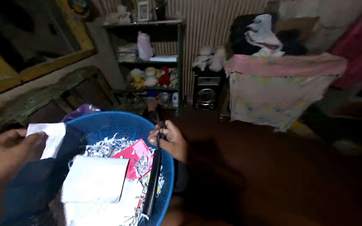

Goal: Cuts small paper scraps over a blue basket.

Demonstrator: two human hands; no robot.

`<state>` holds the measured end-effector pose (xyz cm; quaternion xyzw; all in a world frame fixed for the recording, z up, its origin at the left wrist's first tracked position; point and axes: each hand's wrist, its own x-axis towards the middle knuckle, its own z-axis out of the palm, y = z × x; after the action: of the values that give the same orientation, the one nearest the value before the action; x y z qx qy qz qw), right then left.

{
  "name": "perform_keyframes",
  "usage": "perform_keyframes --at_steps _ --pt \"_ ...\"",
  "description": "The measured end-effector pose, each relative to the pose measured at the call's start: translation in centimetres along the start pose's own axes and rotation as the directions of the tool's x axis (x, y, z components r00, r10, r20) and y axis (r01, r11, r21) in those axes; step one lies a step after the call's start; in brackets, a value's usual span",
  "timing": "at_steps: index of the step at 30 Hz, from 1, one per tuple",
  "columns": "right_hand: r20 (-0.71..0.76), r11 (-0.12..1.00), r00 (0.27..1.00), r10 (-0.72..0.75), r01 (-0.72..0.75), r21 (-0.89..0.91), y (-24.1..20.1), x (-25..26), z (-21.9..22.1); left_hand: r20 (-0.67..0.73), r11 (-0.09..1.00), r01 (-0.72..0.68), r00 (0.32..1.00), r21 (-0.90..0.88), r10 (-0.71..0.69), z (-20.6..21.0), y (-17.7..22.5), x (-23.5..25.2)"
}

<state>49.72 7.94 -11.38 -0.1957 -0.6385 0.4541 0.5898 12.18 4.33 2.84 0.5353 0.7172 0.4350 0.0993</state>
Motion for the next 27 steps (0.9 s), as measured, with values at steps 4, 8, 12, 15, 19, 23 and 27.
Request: perform_keyframes --at_steps 4,8,12,15,19,23,27 --pt "-0.031 0.980 0.994 -0.105 0.098 -0.173 -1.1 0.3 0.6 0.148 0.996 -0.076 0.987 0.056 0.067 3.8 -3.0 4.0" --pt "0.026 0.987 0.987 -0.159 0.159 -0.017 -2.0 3.5 4.6 0.221 0.984 -0.128 0.970 0.125 0.099 7.2 -2.7 5.9" --pt "0.085 0.994 0.990 -0.110 0.109 0.018 -1.4 7.9 10.2 0.210 0.940 -0.214 0.965 0.266 0.160 9.1 -2.2 6.4" --pt "0.178 0.999 0.983 -0.047 0.047 0.004 0.9 8.5 12.9 0.163 0.935 -0.207 0.973 0.289 0.165 8.1 -3.9 6.1" --pt "0.339 0.988 0.941 -0.018 0.069 -0.139 4.4 5.9 13.9 0.111 0.945 -0.272 0.961 0.183 0.255 4.8 -7.2 5.2" --pt "0.454 0.970 0.888 0.074 0.042 -0.241 4.9 4.6 14.2 -0.084 0.908 -0.414 0.904 0.067 0.419 3.8 -4.5 0.3" --pt "0.456 0.969 0.890 -0.001 0.114 -0.221 4.2 4.4 14.9 -0.128 0.842 -0.539 0.834 0.023 0.537 3.9 -2.7 -1.7"
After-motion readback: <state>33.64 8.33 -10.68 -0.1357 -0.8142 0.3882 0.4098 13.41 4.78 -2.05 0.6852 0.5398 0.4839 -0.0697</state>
